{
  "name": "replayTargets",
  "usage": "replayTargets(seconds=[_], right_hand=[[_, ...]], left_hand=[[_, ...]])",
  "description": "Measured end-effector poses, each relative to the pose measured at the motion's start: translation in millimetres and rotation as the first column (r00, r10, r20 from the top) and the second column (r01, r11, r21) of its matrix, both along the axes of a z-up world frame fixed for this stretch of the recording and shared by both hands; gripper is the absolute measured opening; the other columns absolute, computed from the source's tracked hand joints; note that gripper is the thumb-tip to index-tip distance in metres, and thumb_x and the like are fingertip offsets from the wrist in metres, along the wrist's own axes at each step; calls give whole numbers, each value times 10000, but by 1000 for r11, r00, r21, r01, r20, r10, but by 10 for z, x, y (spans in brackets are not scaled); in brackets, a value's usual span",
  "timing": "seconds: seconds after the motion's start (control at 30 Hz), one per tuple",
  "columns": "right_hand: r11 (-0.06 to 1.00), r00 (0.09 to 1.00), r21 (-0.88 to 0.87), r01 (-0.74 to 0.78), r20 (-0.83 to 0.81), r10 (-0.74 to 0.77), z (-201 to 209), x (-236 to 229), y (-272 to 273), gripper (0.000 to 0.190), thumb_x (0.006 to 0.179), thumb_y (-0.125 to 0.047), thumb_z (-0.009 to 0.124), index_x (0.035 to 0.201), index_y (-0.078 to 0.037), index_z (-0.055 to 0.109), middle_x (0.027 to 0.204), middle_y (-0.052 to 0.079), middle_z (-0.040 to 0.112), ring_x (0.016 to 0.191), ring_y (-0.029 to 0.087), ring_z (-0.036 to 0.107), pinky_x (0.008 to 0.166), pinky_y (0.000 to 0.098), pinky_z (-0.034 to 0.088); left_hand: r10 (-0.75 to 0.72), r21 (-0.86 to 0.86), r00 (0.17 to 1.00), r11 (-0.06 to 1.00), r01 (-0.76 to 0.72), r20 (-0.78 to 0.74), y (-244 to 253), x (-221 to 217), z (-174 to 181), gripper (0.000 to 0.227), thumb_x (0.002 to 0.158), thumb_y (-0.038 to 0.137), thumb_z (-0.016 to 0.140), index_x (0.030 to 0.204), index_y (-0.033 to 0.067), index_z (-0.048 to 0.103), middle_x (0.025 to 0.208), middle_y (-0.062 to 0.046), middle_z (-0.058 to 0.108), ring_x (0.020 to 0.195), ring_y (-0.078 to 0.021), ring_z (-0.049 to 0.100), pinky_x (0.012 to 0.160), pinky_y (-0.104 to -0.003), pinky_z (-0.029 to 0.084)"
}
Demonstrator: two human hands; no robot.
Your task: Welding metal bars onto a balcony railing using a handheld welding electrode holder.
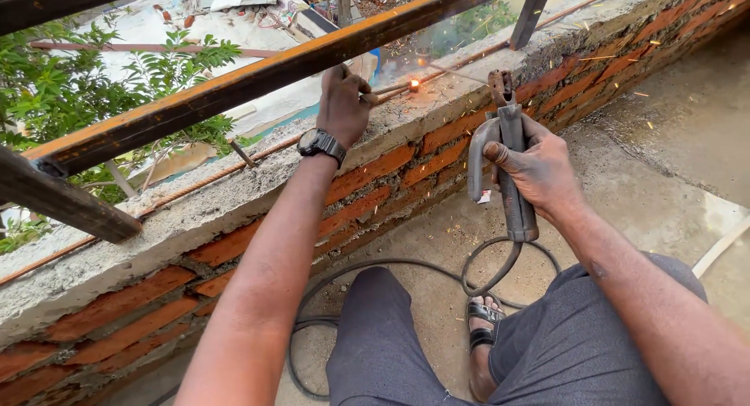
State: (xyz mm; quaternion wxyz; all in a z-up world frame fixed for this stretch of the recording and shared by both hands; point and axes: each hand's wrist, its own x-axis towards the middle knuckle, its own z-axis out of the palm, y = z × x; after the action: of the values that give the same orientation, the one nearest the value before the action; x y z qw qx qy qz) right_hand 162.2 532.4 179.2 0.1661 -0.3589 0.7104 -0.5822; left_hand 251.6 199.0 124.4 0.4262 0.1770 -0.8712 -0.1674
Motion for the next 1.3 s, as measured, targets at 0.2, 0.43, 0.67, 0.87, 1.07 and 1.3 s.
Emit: replayTargets(seconds=[0.2,0.43,0.67,0.87,1.07,1.3], right_hand=[[997,999,-63,36,41,-34,-6,29,71,535,769,-411,851,1162,-96,670,825,-45,646,645,54,566,521,220,467],[996,997,51,79,-2,-79,87,79,106,665,697,-486,819,1226,-116,655,823,-21,679,643,57,607,502,235,504],[986,986,123,109,-136,-92,147,136,95,627,733,-511,793,1204,-113,676,847,-26,680,698,46,618,550,228,525],[987,981,-15,160,-107,-160,304,107,261,579,747,-470,837,1162,-95,688,887,-39,682,719,51,611,585,229,521],[908,936,-273,317,-67,-347,583,-43,728,561,788,-427,890,1152,-66,662,892,-28,669,700,61,608,569,227,545],[860,879,-290,419,-105,-464,596,-42,1100,599,791,-428,887,1180,-38,654,901,-24,685,698,54,626,585,202,551]], left_hand=[[137,-86,985,988,-128,107,-403,-291,-176,207,859,201,808,808,8,754,808,-222,672,831,-368,626,779,-482,502],[123,-143,875,988,-62,468,-239,-61,163,383,1113,311,612,949,-20,712,827,-169,658,736,-301,672,635,-456,566],[242,-239,885,959,-154,398,305,147,167,281,989,272,577,948,52,748,989,-177,605,825,-294,661,661,-439,563],[129,56,870,983,-176,475,1195,575,402,383,1052,353,521,1082,-1,662,1014,-207,614,788,-330,674,638,-453,578],[-80,245,755,964,-109,651,1800,760,-451,395,1023,414,481,991,78,686,878,-180,664,701,-366,700,610,-500,570],[-434,502,420,863,-61,797,1506,-1111,-3488,387,972,272,497,1110,22,758,1170,-231,732,1063,-344,722,894,-484,563]])
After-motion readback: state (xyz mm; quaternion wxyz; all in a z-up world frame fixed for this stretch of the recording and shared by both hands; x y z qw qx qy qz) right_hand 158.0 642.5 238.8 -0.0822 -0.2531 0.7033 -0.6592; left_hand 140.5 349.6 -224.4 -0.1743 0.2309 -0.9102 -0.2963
